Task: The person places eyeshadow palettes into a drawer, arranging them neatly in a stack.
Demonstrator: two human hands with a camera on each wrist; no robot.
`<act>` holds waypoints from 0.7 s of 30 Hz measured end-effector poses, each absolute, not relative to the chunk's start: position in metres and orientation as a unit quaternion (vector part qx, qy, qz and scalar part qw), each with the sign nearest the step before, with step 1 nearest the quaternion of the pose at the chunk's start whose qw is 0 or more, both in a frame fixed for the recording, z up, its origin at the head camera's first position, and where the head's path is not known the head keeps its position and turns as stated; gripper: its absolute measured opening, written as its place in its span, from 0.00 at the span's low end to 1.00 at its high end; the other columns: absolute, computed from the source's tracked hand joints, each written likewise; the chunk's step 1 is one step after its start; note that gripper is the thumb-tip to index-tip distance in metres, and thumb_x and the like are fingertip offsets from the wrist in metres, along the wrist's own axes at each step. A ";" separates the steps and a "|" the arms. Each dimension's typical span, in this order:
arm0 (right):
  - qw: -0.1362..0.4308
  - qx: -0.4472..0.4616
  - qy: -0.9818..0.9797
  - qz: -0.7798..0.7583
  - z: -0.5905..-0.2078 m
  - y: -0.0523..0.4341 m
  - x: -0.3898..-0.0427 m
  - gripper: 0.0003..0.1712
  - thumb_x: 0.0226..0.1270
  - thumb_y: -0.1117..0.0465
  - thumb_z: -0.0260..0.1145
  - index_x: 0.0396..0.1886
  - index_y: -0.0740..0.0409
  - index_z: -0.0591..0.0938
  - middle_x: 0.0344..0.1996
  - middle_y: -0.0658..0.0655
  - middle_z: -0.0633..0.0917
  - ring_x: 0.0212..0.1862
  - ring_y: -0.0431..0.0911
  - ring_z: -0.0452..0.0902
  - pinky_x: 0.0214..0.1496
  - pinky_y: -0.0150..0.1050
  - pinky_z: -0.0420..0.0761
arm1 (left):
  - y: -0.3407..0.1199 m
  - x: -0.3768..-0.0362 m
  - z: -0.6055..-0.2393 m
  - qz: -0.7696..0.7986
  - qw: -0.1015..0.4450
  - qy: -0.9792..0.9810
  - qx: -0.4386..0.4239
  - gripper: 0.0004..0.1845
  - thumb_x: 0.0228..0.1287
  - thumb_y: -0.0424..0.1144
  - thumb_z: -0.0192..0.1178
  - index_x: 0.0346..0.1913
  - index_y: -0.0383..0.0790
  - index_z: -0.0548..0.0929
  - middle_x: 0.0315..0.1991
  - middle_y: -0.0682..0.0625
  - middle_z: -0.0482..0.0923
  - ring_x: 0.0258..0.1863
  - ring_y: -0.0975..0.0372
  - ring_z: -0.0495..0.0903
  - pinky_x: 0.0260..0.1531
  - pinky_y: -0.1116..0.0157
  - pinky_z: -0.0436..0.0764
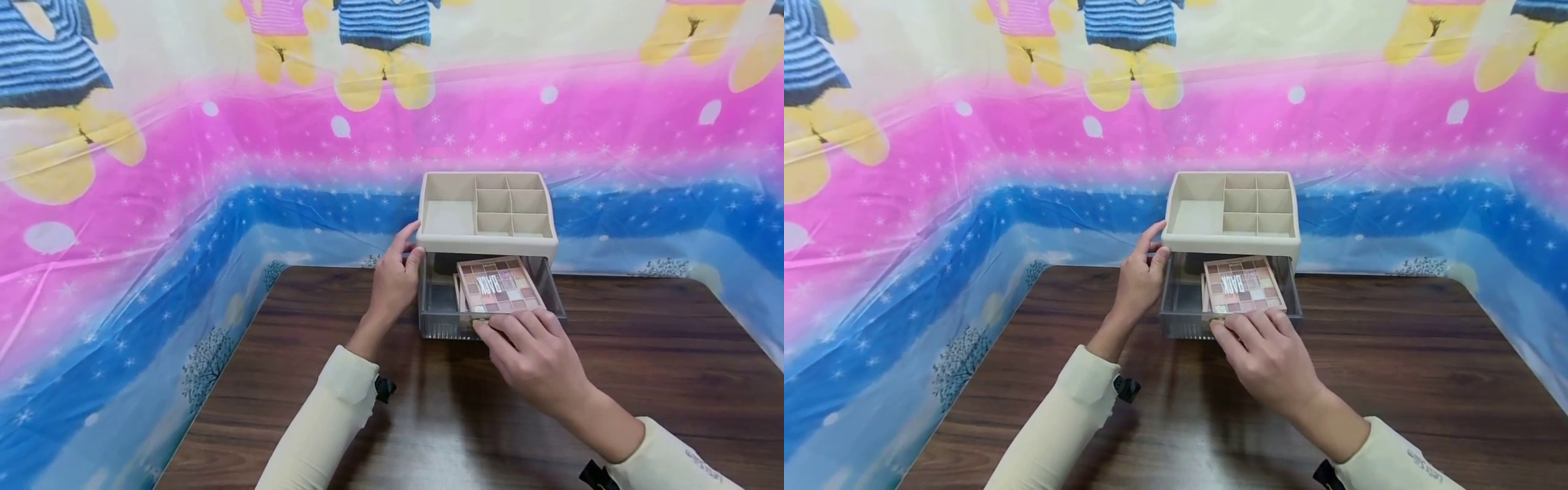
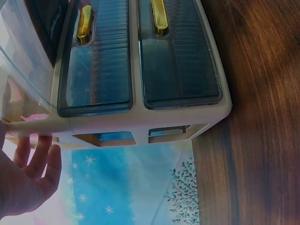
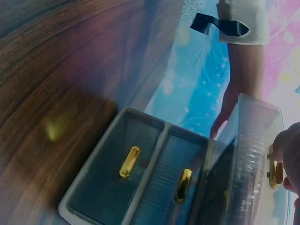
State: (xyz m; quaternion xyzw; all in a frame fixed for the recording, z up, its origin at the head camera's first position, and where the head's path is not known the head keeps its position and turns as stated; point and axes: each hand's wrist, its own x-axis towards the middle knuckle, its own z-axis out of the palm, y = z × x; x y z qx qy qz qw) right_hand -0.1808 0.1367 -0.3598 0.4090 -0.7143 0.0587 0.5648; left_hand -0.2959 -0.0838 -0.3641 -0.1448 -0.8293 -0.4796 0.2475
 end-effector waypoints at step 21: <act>0.594 0.378 -0.707 0.072 -0.365 0.131 -0.185 0.11 0.68 0.66 0.59 0.34 0.57 0.89 0.30 0.54 0.86 0.31 0.52 0.79 0.38 0.50 0.72 | -0.084 -0.297 -0.364 -0.480 0.245 -0.830 -0.144 0.24 0.80 0.44 0.53 0.75 0.54 0.70 0.52 0.41 0.84 0.48 0.51 0.86 0.45 0.50 0.84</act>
